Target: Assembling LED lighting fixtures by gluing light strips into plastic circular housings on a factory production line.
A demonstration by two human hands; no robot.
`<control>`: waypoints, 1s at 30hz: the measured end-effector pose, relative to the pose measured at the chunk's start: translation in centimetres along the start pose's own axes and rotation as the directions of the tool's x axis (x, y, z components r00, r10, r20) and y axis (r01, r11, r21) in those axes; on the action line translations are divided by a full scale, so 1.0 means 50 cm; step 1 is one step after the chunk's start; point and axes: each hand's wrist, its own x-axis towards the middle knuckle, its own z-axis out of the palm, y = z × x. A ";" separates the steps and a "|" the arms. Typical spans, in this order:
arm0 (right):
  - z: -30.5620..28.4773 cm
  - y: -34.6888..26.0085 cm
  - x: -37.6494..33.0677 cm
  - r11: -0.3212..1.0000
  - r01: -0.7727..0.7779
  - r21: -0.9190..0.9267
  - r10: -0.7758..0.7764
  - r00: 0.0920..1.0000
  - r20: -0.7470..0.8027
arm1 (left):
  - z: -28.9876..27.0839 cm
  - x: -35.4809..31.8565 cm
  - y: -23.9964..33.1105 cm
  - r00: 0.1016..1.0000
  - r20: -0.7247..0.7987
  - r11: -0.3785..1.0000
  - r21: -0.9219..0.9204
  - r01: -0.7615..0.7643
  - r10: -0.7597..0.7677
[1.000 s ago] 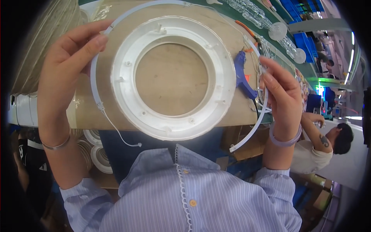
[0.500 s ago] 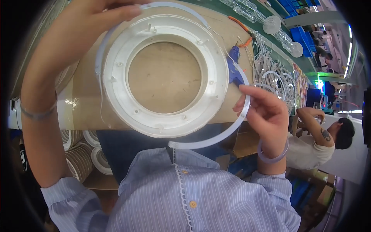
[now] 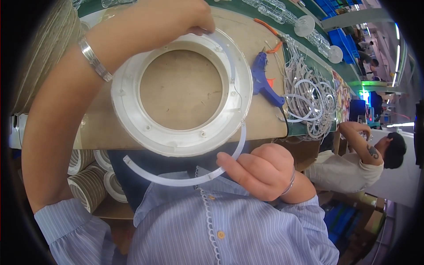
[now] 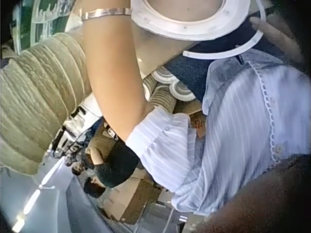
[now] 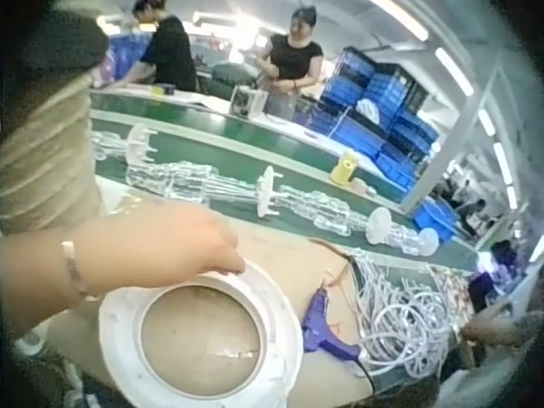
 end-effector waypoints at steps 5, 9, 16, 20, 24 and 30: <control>-0.010 -0.007 0.008 1.000 -0.007 -0.002 0.007 1.000 -0.023 | -0.008 0.012 0.021 0.999 0.039 1.000 0.001 0.019 -0.019; -0.010 -0.009 0.006 1.000 0.017 0.000 -0.017 0.999 -0.039 | 0.064 0.008 0.021 0.982 -0.186 0.999 -0.036 0.023 -0.029; -0.021 -0.013 0.017 1.000 0.007 0.009 -0.006 0.998 -0.057 | 0.083 -0.005 0.003 0.979 -0.197 0.991 -0.130 0.020 -0.046; -0.015 -0.017 0.024 1.000 0.008 0.026 -0.006 0.996 -0.092 | 0.085 -0.006 -0.002 0.977 -0.207 0.991 -0.127 0.027 -0.054; -0.007 -0.018 0.026 1.000 0.002 0.013 0.000 0.989 -0.146 | 0.104 -0.014 -0.005 0.978 -0.206 0.999 -0.035 0.026 -0.033; -0.008 -0.018 0.028 0.999 -0.036 0.029 0.039 0.992 -0.119 | 0.112 -0.001 -0.014 0.968 -0.219 0.992 -0.058 0.111 -0.121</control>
